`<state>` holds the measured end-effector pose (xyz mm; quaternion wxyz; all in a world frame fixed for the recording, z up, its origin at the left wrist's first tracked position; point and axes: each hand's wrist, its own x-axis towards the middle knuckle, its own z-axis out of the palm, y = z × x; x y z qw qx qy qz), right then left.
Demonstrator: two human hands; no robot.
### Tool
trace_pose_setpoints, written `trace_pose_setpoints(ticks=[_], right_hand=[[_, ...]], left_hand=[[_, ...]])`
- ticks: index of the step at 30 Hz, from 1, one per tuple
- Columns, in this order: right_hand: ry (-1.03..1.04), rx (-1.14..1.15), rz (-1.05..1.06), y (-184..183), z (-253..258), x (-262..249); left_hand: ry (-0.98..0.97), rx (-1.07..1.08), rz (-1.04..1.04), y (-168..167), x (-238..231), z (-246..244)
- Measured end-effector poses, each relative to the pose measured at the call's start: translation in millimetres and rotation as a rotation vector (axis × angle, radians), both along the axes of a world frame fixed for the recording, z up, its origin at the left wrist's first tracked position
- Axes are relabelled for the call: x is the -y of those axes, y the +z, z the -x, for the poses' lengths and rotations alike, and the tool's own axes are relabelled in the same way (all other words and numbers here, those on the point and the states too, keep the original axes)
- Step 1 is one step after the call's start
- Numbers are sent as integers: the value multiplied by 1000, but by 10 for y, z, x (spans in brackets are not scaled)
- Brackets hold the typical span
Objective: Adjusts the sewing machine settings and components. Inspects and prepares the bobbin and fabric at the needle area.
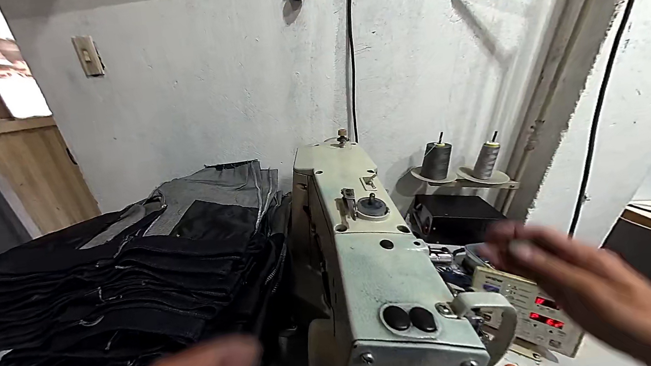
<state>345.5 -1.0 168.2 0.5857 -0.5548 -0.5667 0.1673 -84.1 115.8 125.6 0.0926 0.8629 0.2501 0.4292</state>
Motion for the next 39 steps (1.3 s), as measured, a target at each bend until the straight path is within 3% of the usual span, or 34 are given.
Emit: trace_pose_setpoints(ticks=[3, 5, 7, 9, 12, 17, 24, 28, 34, 39], right_hand=[[-33, 580, -331, 779, 449, -592], [-12, 862, -394, 901, 724, -915], [67, 978, -433, 864, 818, -1098], [175, 1020, -481, 859, 760, -1157], [239, 991, -566, 842, 705, -1185], [167, 882, -716, 705, 645, -1261], [352, 862, -606, 730, 543, -1215], [247, 701, -571, 590, 444, -1269], [268, 505, -558, 526, 489, -1288], [349, 602, -675, 523, 462, -1312]], left_hand=[[313, 92, -320, 523, -1160, 93], [418, 49, -222, 517, -1774, 87], [553, 31, 24, 352, -2070, 15], [632, 50, -23, 173, -2124, -77], [625, 136, -145, 45, -2103, -62], [634, 158, -174, 24, -2116, -67], [624, 157, -253, -24, -2137, -67], [621, 162, -259, -46, -2131, -70], [615, 175, -271, -59, -2147, -58], [608, 179, -301, -65, -2158, -56]])
